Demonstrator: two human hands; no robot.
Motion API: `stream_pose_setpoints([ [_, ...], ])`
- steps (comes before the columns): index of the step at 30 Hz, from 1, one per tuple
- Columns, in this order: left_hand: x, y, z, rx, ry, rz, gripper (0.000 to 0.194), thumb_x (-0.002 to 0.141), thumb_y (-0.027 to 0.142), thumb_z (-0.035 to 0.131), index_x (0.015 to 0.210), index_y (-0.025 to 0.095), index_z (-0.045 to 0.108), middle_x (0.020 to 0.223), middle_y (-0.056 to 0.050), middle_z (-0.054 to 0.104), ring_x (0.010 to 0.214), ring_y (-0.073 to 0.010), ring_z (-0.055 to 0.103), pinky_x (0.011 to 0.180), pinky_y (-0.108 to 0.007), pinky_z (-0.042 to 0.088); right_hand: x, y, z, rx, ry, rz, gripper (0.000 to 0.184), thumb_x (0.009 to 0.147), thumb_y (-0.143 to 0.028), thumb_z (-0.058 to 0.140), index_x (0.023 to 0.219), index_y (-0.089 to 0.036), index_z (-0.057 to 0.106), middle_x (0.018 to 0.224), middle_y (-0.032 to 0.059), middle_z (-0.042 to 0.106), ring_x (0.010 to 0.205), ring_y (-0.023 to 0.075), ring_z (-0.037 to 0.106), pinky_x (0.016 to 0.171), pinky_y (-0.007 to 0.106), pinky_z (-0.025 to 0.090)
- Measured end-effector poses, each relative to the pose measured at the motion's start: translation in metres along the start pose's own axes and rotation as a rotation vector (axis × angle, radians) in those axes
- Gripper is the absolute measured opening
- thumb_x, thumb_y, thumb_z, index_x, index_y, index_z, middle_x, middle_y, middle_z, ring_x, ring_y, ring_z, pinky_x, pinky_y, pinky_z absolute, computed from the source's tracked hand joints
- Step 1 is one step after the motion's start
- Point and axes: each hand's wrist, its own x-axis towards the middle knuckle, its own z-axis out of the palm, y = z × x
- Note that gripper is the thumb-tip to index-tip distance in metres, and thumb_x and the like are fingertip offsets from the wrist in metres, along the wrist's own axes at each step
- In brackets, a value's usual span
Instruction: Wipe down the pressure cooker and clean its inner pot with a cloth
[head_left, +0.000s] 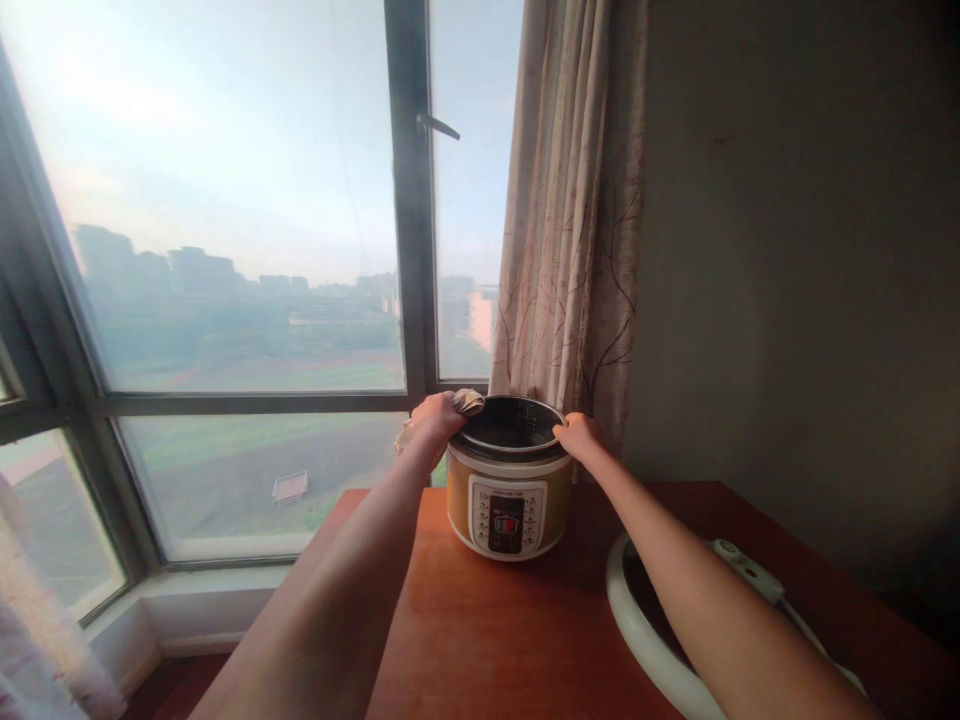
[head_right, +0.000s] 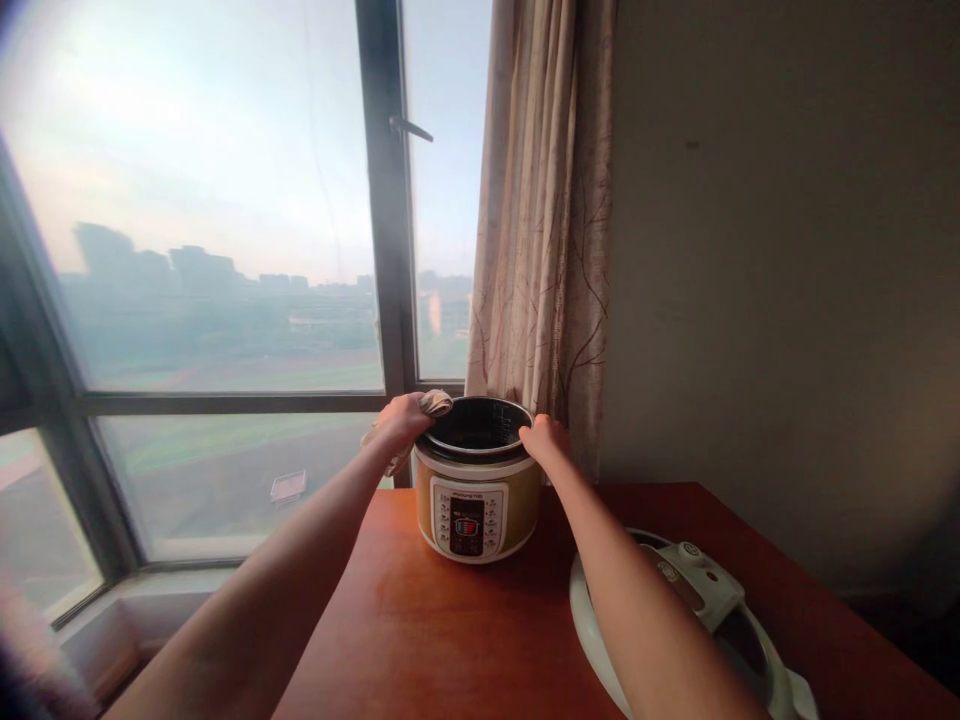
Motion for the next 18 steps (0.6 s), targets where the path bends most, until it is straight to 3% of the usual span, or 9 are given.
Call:
stream_pose_setpoints([
  [8, 0.006, 0.004, -0.016, -0.121, 0.11, 0.005, 0.034, 0.067, 0.038, 0.071, 0.1, 0.028, 0.074, 0.088, -0.003, 0.077, 0.082, -0.0231, 0.071, 0.064, -0.026, 0.047, -0.005, -0.005, -0.018, 0.262, 0.064, -0.085, 0.029, 0.095, -0.038, 0.063, 0.114, -0.016, 0.063, 0.109, 0.0056, 0.067, 0.088, 0.0175, 0.066, 0.077, 0.036, 0.057],
  [13, 0.01, 0.016, -0.049, -0.248, 0.264, 0.044, 0.04, 0.072, 0.039, 0.066, 0.11, 0.026, 0.07, 0.095, -0.001, 0.075, 0.087, -0.0196, 0.069, 0.068, -0.024, 0.048, -0.013, -0.023, -0.063, 0.404, 0.223, -0.196, 0.025, 0.085, -0.024, 0.059, 0.102, -0.011, 0.07, 0.076, 0.004, 0.07, 0.071, 0.0176, 0.063, 0.063, 0.025, 0.046],
  [18, -0.012, 0.028, -0.083, -0.461, 0.424, 0.052, 0.045, 0.069, 0.04, 0.069, 0.11, 0.021, 0.07, 0.094, -0.001, 0.075, 0.089, -0.021, 0.069, 0.07, -0.026, 0.049, -0.036, -0.031, -0.103, 0.479, 0.327, -0.257, 0.048, 0.078, -0.025, 0.054, 0.121, -0.009, 0.066, 0.072, 0.0034, 0.07, 0.07, 0.0193, 0.063, 0.062, 0.025, 0.043],
])
